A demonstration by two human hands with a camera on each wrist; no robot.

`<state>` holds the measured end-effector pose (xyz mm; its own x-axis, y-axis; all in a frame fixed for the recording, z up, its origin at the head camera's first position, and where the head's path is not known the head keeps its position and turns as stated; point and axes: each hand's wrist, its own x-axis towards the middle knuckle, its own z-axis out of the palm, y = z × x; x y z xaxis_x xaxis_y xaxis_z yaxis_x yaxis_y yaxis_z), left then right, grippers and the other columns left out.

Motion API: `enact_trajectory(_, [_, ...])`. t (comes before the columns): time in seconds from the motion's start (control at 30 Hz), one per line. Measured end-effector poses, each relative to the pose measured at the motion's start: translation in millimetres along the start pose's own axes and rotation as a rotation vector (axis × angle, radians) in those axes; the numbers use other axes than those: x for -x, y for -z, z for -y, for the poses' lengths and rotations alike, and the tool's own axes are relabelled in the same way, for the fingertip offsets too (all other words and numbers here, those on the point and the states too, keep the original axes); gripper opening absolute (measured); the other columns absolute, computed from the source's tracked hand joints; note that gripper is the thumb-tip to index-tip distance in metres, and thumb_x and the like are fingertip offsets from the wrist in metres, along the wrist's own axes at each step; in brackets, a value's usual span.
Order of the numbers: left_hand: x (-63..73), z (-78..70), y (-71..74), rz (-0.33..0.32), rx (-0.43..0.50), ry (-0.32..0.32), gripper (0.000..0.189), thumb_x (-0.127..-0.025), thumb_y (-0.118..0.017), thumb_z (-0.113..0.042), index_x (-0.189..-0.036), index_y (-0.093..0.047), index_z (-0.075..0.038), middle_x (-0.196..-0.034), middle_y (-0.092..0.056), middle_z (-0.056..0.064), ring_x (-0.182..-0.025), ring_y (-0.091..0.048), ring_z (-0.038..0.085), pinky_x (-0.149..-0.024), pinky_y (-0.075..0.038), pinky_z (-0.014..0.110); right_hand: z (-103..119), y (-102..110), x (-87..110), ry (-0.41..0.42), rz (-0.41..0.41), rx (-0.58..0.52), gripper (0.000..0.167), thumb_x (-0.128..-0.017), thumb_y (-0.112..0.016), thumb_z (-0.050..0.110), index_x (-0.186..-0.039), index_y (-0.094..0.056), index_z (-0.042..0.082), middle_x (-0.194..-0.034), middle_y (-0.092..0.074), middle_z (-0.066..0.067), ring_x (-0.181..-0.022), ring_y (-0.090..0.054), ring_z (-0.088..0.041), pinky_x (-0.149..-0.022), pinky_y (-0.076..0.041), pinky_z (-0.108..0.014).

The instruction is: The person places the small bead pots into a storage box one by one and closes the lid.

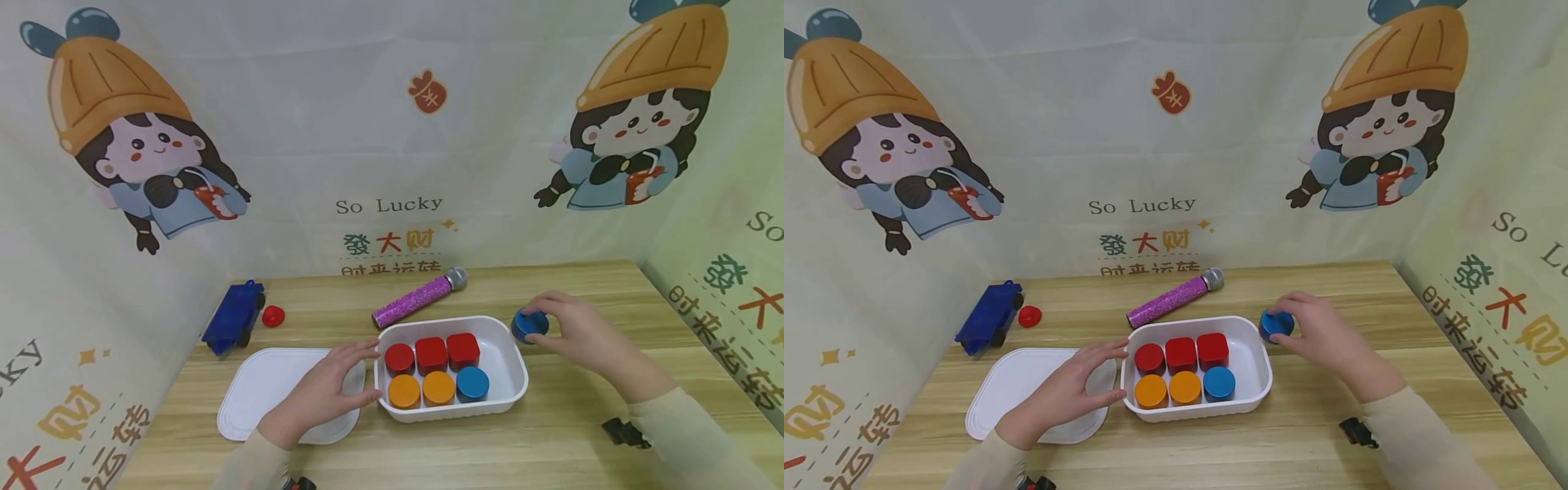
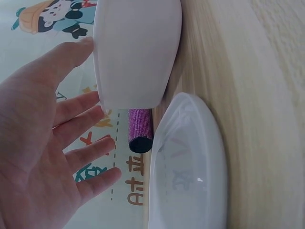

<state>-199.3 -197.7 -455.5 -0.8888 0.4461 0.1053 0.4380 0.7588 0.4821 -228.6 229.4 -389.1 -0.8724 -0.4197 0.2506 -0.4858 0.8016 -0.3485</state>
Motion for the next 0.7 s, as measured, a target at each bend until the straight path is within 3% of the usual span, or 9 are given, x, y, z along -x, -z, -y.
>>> enact_trajectory(0.3, [0.3,-0.6,0.9,-0.003,0.003,0.007,0.065,-0.089,-0.077,-0.051,-0.144,-0.061,-0.020,-0.160,-0.049,-0.001,-0.148,-0.043,0.032,-0.119,-0.038,0.062,27,-9,-6.7,0.090,0.085,0.002,0.034,-0.084,-0.087,0.020,-0.115,-0.075,0.014,-0.125,-0.070,-0.009,-0.112,-0.068,-0.031,-0.091,-0.063,-0.045])
enact_trajectory(0.47, [-0.2,0.3,0.1,-0.003,0.010,0.004,0.066,-0.089,-0.077,-0.052,-0.144,-0.060,-0.020,-0.160,-0.048,-0.001,-0.148,-0.043,0.032,-0.119,-0.038,0.062,30,-18,-9.3,0.173,0.132,0.038,0.033,-0.083,-0.088,0.018,-0.113,-0.076,0.012,-0.122,-0.070,-0.008,-0.107,-0.069,-0.026,-0.090,-0.063,-0.040])
enact_trajectory(0.7, [1.2,0.2,0.4,0.004,0.010,0.014,0.065,-0.089,-0.077,-0.051,-0.145,-0.060,-0.022,-0.161,-0.047,-0.002,-0.149,-0.042,0.032,-0.119,-0.038,0.062,28,-28,-10.3,0.206,0.175,0.060,0.032,-0.082,-0.088,0.017,-0.112,-0.077,0.012,-0.120,-0.070,-0.007,-0.105,-0.069,-0.024,-0.090,-0.063,-0.039])
